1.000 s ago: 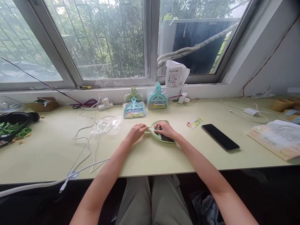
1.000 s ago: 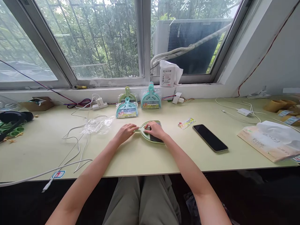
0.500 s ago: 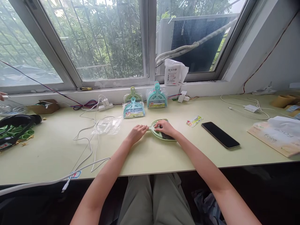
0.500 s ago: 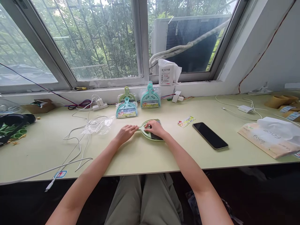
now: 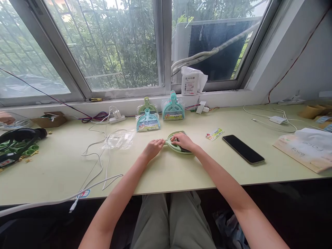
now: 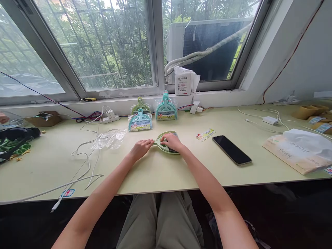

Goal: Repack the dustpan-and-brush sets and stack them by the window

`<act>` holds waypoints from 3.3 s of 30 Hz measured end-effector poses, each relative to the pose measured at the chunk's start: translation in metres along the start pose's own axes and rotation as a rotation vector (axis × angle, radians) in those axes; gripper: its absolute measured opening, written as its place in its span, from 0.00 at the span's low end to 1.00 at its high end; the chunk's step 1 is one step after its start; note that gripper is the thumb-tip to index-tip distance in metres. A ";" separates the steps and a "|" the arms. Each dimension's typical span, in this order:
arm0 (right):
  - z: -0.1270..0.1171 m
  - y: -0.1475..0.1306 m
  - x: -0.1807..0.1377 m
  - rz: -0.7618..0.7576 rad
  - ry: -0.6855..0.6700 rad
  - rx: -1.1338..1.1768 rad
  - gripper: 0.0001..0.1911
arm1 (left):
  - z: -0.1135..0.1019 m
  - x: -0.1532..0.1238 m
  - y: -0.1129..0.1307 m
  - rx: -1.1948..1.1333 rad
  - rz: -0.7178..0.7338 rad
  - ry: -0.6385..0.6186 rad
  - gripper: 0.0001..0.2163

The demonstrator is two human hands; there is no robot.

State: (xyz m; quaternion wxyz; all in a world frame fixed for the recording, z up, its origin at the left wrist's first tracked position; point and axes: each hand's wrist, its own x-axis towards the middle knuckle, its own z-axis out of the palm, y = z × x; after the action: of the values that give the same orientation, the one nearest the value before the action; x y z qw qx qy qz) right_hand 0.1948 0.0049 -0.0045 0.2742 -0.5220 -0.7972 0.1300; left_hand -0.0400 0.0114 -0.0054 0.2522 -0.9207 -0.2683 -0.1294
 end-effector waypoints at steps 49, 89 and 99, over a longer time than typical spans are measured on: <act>-0.004 -0.040 -0.005 -0.050 0.148 0.078 0.08 | -0.011 -0.001 -0.008 -0.264 -0.490 0.458 0.12; -0.038 0.045 -0.016 0.501 0.198 -0.374 0.22 | 0.009 -0.001 -0.030 -1.800 -1.125 0.143 0.23; -0.029 0.058 -0.013 0.317 0.017 -0.354 0.16 | 0.009 0.000 -0.029 -1.798 -1.115 0.112 0.21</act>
State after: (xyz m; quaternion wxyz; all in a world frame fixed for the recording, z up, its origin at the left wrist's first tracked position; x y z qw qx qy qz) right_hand 0.2596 0.0147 -0.0131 0.1614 -0.6815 -0.7133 0.0249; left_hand -0.0552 0.0378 -0.0017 -0.6050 -0.5084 -0.4464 -0.4199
